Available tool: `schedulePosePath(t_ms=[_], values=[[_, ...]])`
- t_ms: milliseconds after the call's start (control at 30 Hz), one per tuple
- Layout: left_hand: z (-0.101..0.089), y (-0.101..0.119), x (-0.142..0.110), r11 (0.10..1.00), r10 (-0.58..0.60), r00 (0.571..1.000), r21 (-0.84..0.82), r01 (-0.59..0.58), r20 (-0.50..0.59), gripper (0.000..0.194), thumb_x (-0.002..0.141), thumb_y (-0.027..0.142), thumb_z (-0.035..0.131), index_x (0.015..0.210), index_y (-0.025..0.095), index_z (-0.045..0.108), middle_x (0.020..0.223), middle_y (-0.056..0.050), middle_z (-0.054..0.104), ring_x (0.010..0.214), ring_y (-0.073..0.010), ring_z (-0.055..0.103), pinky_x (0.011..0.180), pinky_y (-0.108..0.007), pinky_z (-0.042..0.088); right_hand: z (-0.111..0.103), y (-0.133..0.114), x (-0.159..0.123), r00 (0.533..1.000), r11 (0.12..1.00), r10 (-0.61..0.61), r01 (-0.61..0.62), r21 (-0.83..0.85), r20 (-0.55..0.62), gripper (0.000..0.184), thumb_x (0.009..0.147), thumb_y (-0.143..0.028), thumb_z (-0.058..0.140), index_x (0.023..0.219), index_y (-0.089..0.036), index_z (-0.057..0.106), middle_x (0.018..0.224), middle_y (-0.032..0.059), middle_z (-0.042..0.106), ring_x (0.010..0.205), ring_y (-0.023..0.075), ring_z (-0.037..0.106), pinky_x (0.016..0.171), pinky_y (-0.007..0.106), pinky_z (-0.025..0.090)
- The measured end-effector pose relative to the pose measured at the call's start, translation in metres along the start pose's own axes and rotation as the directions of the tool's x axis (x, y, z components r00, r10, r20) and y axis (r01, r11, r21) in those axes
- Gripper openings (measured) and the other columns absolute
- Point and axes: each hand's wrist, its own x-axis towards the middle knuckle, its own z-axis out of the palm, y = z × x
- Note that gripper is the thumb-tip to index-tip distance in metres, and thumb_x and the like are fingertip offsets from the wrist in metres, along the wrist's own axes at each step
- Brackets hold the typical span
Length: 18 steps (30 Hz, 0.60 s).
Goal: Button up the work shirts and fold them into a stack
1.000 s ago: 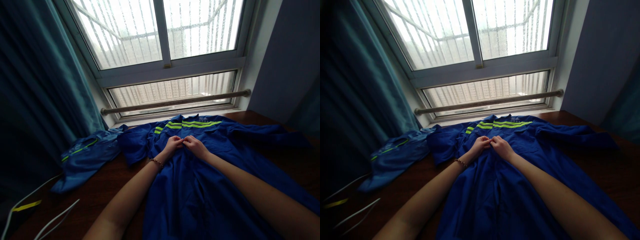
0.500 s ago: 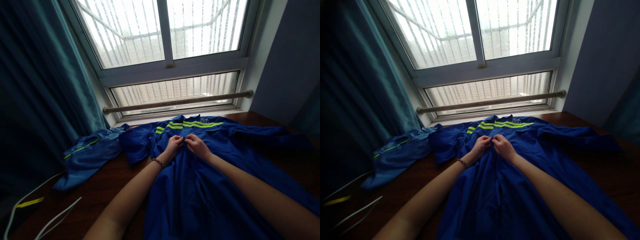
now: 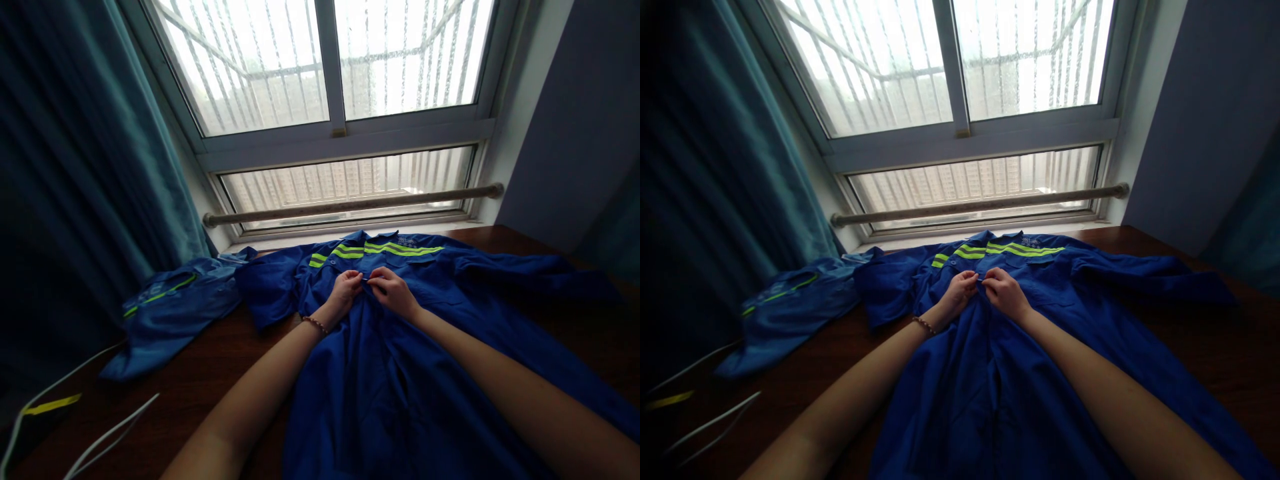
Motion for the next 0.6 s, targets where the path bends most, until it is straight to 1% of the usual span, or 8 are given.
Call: schedulePosePath(t_ms=[200, 367, 600], values=[[0.0010, 0.0020, -0.0015, 1.000, -0.002, 1.000, -0.024, 0.002, 0.030, 0.025, 0.060, 0.015, 0.070, 0.077, 0.013, 0.052, 0.065, 0.001, 0.055, 0.055, -0.0074, 0.053, 0.054, -0.019, 0.043, -0.0003, 0.0052, 0.0016, 0.994, 0.975, 0.106, -0.096, 0.199, -0.040, 0.017, 0.078, -0.017, 0.053, 0.081, -0.021, 0.069, 0.084, 0.0042, 0.060, 0.079, 0.0141, 0.057, 0.074, 0.027, 0.046], [0.0018, 0.0001, -0.0020, 1.000, 0.005, 1.000, 0.002, -0.005, 0.012, 0.030, 0.059, 0.013, 0.072, 0.079, 0.014, 0.050, 0.063, 0.001, 0.056, 0.054, -0.0086, 0.055, 0.055, -0.021, 0.044, -0.0014, 0.0090, 0.0003, 0.983, 0.952, 0.181, -0.165, 0.257, -0.039, 0.015, 0.076, -0.020, 0.056, 0.079, -0.022, 0.070, 0.081, 0.0036, 0.061, 0.075, 0.0140, 0.058, 0.070, 0.026, 0.046], [0.0023, -0.0003, -0.0035, 1.000, 0.017, 0.999, 0.020, -0.017, 0.037, 0.034, 0.060, 0.010, 0.071, 0.085, 0.014, 0.049, 0.066, 0.000, 0.058, 0.058, -0.0106, 0.058, 0.060, -0.024, 0.047, -0.0013, 0.0099, -0.0001, 0.979, 0.949, 0.198, -0.180, 0.258, -0.046, 0.024, 0.082, -0.023, 0.048, 0.098, -0.023, 0.067, 0.084, 0.0040, 0.061, 0.074, 0.0134, 0.057, 0.066, 0.024, 0.045]])
